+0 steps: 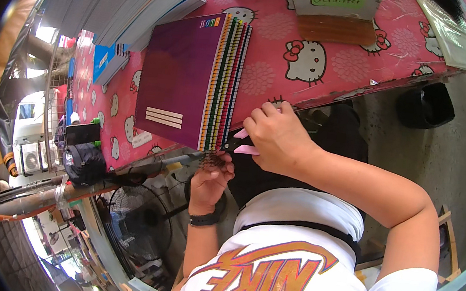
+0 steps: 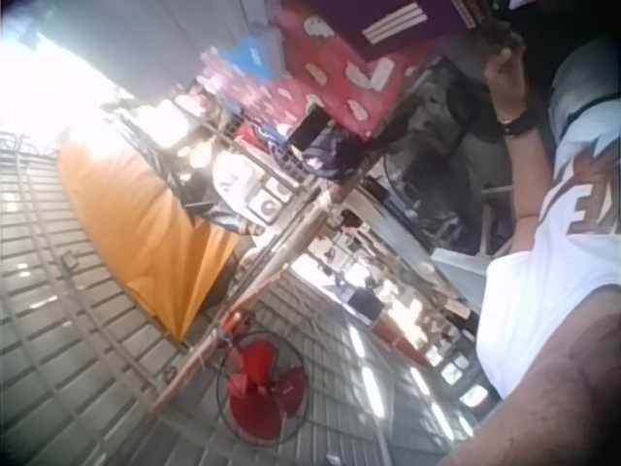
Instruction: The person places a spiral binding onto a stack of notebooks and uses a pair of pink shears to trim the end of the binding coil.
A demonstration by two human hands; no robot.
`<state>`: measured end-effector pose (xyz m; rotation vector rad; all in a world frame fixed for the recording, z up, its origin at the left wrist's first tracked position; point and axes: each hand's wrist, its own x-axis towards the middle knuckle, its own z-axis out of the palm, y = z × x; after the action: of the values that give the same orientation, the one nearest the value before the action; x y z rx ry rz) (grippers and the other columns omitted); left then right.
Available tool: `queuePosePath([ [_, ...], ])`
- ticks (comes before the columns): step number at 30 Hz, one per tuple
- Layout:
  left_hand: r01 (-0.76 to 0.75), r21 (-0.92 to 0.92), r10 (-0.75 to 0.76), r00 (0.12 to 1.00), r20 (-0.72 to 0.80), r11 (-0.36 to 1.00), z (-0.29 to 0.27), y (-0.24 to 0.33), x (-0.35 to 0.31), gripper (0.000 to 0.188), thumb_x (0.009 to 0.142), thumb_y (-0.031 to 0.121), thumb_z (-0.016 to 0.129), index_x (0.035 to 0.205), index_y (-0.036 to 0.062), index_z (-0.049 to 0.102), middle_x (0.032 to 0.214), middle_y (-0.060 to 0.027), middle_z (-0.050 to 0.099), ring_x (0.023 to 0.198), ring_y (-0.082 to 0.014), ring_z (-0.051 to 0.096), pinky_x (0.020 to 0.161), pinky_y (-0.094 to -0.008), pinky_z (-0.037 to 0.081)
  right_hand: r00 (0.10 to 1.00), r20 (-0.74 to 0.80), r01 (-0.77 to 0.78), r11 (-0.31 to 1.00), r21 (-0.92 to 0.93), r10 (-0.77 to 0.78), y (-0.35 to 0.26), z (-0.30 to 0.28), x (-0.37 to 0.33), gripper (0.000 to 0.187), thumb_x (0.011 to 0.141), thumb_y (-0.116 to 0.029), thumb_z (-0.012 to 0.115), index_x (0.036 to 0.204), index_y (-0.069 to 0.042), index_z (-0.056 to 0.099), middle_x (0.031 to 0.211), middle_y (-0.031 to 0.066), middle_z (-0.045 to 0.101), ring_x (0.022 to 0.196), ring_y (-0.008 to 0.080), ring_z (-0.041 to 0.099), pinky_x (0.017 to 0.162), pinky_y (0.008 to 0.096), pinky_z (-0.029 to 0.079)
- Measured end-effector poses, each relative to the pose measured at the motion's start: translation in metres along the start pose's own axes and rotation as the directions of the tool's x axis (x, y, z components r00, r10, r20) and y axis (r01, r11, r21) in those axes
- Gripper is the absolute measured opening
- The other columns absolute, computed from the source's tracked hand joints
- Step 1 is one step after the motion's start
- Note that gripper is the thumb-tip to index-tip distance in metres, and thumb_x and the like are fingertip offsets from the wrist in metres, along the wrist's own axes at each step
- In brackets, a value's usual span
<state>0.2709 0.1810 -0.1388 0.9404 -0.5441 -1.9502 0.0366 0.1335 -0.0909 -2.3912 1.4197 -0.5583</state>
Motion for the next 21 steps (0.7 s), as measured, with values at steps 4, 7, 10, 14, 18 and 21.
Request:
queuePosePath([
  [4,0.086,0.115,-0.087,0.996,0.006,0.990,0.007,0.021,-0.003,0.049,0.073,0.016,0.058,0.117,-0.0028,0.049,0.105,-0.0156,0.058,0.082,-0.0223,0.056,0.069,-0.0300,0.046,0.999,-0.010,0.032,0.999,-0.013,-0.032,-0.005,0.001,0.003,0.032,0.070,-0.031,0.070,0.085,-0.006,0.058,0.083,0.0080,0.056,0.087,0.0246,0.053,0.078,0.0381,0.040],
  [7,0.021,0.206,-0.034,0.997,0.062,0.978,0.016,0.025,-0.005,0.051,0.076,0.025,0.060,0.117,-0.0040,0.049,0.104,-0.0165,0.057,0.080,-0.0210,0.056,0.065,-0.0280,0.045,0.999,0.002,0.047,0.999,-0.018,-0.047,-0.005,0.002,0.005,0.031,0.070,-0.031,0.070,0.084,-0.006,0.058,0.083,0.0082,0.056,0.087,0.0243,0.054,0.078,0.0383,0.040],
  [10,0.027,0.061,-0.029,0.999,0.042,0.998,0.023,0.026,-0.007,0.049,0.083,0.032,0.062,0.115,-0.0034,0.049,0.098,-0.0147,0.059,0.077,-0.0178,0.057,0.062,-0.0251,0.045,0.998,0.043,0.052,0.998,-0.023,-0.051,-0.004,0.005,0.007,0.030,0.070,-0.031,0.069,0.082,-0.006,0.058,0.080,0.0084,0.057,0.084,0.0243,0.056,0.076,0.0375,0.041],
  [14,0.045,0.357,-0.002,0.993,-0.119,0.933,0.027,0.026,-0.005,0.039,0.091,0.032,0.053,0.111,-0.0013,0.051,0.084,-0.0079,0.058,0.064,-0.0116,0.054,0.055,-0.0213,0.041,0.996,0.051,0.070,0.997,0.006,-0.071,0.002,0.012,0.005,0.028,0.071,-0.031,0.068,0.076,-0.005,0.058,0.072,0.0088,0.058,0.074,0.0252,0.060,0.071,0.0356,0.044],
  [18,0.109,0.697,0.099,0.963,-0.250,0.708,0.040,0.031,-0.004,0.032,0.094,0.030,0.050,0.104,0.0004,0.055,0.071,-0.0006,0.053,0.055,-0.0073,0.048,0.048,-0.0195,0.037,0.996,0.037,0.085,0.996,0.025,-0.086,0.005,0.015,0.010,0.028,0.072,-0.032,0.068,0.072,-0.005,0.058,0.069,0.0091,0.058,0.071,0.0258,0.060,0.070,0.0358,0.046],
  [21,0.031,0.790,0.170,0.971,-0.170,0.612,0.035,0.026,-0.003,0.032,0.093,0.031,0.052,0.103,0.0005,0.055,0.068,0.0013,0.051,0.054,-0.0063,0.046,0.048,-0.0195,0.037,0.996,0.037,0.073,0.996,0.046,-0.075,0.007,0.019,0.004,0.029,0.072,-0.032,0.068,0.070,-0.005,0.058,0.068,0.0087,0.058,0.070,0.0262,0.060,0.069,0.0363,0.046],
])
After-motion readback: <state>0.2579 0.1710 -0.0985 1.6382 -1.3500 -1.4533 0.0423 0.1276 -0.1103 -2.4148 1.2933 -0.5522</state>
